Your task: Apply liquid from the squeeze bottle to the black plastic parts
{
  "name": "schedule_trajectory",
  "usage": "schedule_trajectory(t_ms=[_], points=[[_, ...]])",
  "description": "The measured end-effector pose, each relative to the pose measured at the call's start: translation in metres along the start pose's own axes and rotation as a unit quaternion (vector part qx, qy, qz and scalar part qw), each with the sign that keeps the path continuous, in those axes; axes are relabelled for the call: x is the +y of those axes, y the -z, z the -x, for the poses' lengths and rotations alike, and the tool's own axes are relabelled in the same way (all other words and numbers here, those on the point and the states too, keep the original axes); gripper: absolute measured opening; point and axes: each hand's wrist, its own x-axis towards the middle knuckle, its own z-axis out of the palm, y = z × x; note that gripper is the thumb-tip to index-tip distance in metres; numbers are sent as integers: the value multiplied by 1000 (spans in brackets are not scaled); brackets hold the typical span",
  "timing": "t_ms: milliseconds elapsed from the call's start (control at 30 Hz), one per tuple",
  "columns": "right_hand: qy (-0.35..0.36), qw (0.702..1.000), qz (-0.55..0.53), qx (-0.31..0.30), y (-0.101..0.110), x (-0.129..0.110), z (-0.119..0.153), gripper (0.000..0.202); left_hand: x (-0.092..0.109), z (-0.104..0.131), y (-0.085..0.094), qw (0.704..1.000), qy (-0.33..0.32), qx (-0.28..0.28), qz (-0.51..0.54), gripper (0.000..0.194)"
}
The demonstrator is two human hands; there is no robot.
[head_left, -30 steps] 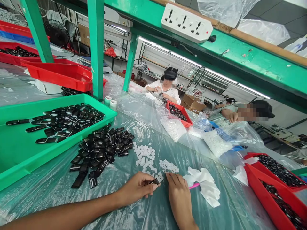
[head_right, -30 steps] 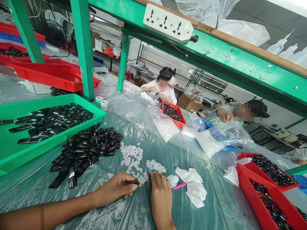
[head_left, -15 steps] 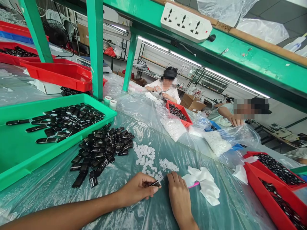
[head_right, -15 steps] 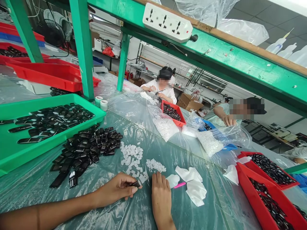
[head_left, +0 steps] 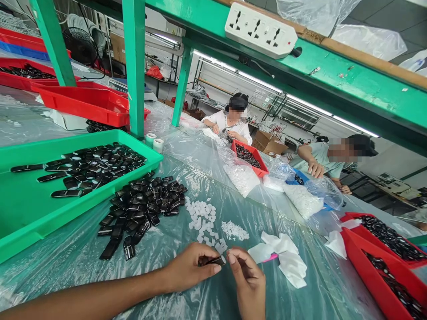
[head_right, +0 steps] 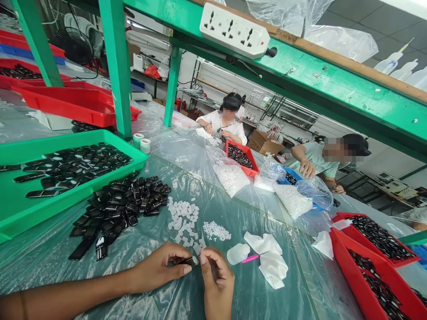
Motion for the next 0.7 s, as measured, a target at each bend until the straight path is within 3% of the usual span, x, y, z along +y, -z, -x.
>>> schedule_trajectory(t_ms=[200, 500, 700], points=[[22, 999, -11, 22, -4, 1, 5, 9, -3, -1, -2, 1000, -7, -1, -12, 42], [87, 994, 66, -13, 0, 2, 5, 17, -2, 0, 0, 1000, -7, 8, -2, 39], [57, 997, 58, 4, -6, -1, 10, 20, -4, 0, -1, 999, -23, 10, -20, 40]])
